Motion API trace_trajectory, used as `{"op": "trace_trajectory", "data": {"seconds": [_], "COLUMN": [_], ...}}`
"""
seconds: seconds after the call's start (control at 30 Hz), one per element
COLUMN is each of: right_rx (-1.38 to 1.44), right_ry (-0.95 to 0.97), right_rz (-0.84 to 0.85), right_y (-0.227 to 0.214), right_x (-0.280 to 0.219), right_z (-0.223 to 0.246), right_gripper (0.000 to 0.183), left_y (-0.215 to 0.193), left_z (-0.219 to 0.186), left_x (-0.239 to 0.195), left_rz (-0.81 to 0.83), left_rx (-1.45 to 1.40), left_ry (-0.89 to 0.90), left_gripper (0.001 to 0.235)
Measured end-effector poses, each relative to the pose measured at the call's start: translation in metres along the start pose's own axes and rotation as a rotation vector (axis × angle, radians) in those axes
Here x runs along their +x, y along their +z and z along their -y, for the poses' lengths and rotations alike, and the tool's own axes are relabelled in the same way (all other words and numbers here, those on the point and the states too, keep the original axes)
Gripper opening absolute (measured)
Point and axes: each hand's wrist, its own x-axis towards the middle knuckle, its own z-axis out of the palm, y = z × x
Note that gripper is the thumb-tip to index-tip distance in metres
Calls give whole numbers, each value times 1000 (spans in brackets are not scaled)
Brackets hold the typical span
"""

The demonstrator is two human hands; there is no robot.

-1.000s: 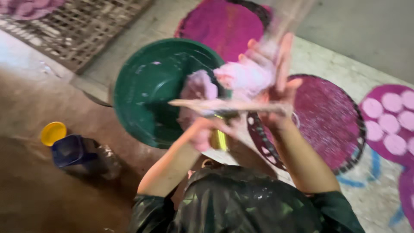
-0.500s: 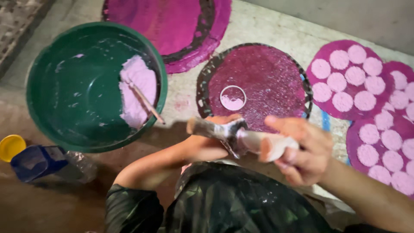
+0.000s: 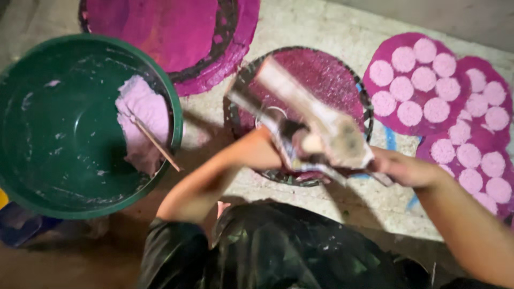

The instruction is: The person scoops pink paste from a green basin into a handheld metal mold, presses it, and ejects round discs onto a purple tray. The person repeats this process, filling multiple trays with the molded discs.

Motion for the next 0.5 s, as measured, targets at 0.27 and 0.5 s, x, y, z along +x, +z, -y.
{"op": "trace_trajectory", "data": {"seconds": [0.27, 0.5], "right_rx": [382, -64], "right_ry": [461, 679], "right_rz": [106, 9], "right_y": [-13, -58], "right_x": [4, 13], "right_z": [-47, -54], "right_gripper": [89, 91], "left_y": [-65, -93], "left_z": [-2, 67], "left_x": [55, 122], "left_rz": [318, 208], "left_rx": [-855, -1061], "left_ry": [824, 846], "left_gripper": [71, 39]}}
